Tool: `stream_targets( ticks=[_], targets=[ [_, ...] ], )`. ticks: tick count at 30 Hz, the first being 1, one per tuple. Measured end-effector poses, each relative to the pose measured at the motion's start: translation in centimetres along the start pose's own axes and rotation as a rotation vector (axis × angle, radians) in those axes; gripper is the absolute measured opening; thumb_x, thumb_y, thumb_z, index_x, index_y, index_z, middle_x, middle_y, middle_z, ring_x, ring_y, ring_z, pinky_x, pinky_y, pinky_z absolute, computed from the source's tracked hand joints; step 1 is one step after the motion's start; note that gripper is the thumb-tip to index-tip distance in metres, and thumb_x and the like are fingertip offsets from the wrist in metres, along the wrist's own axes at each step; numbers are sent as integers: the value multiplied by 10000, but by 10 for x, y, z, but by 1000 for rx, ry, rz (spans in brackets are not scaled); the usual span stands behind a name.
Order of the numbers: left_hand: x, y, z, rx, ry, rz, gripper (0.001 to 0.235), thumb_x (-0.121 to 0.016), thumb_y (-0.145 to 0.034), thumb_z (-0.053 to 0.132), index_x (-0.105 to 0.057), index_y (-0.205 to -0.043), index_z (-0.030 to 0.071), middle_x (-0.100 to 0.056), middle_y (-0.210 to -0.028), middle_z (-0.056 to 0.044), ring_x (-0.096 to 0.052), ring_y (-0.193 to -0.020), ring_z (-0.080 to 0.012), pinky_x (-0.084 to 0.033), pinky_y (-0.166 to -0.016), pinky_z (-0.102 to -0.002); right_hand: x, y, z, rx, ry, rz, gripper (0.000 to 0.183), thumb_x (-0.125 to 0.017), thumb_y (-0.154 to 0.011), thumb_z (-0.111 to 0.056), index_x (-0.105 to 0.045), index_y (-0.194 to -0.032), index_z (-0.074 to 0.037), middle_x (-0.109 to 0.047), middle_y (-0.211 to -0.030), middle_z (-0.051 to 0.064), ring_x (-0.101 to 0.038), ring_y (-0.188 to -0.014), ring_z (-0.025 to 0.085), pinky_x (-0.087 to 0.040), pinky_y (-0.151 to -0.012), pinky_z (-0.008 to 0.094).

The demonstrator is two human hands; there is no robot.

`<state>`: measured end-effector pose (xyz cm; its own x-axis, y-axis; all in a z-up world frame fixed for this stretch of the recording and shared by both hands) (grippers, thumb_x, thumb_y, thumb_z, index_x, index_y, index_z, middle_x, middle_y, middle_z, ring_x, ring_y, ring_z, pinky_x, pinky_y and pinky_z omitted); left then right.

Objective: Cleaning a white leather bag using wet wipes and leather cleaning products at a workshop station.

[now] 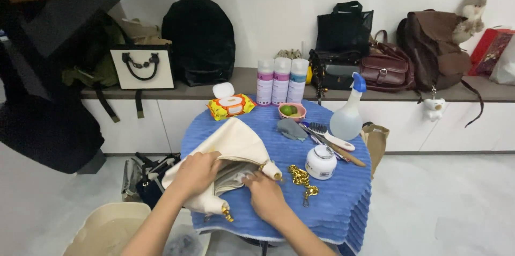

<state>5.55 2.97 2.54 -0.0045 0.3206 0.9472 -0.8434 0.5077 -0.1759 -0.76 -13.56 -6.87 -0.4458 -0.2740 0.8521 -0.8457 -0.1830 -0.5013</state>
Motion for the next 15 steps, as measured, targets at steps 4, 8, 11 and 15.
stream_targets(
  ticks=[4, 8, 11, 15],
  targets=[
    [-22, -15, -12, -40, 121, -1, 332, -394, -1008, 339, -601, -852, 131, -698, -867, -215, -605, -913, -462, -411, -762, -540, 7, -9, -72, 74, -242, -124, 544, -523, -696, 151, -766, -1086, -139, -751, -1076, 159, -704, -960, 369, -540, -783, 466],
    [-15, -14, -11, -80, 222, -83, 354, -438, -1032, 313, -543, -745, 135, -664, -742, -91, -587, -749, -301, -383, -695, -422, -2, -8, -51, 144, -372, -204, 360, -522, -752, 34, -655, -1063, -89, -699, -1072, 164, -662, -995, 362, -479, -824, 445],
    [-8, -10, -13, -80, 295, -126, 355, -442, -1061, 309, -559, -770, 142, -635, -719, -54, -562, -731, -234, -373, -702, -379, 1, -6, -5, 40, -170, -196, 636, -450, -763, 118, -648, -1311, -137, -651, -1334, 142, -633, -1166, 360, -525, -909, 487],
    [-14, -18, -14, -63, 305, -138, 327, -455, -1050, 315, -623, -817, 159, -651, -749, -31, -552, -741, -215, -373, -704, -363, -3, -1, 14, -241, 62, -138, 625, -446, -820, 70, -589, -1368, -197, -660, -1290, 76, -638, -1080, 422, -578, -761, 587]
  ],
)
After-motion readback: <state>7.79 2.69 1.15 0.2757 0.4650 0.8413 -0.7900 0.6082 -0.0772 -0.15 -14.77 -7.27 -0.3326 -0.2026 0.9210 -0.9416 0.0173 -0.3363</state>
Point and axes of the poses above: each hand's wrist, its own y-axis away from the middle knuckle, its own x-axis out of the back of the hand, z = x × y, the point moved 6 cm from there along -y, towards the middle knuckle
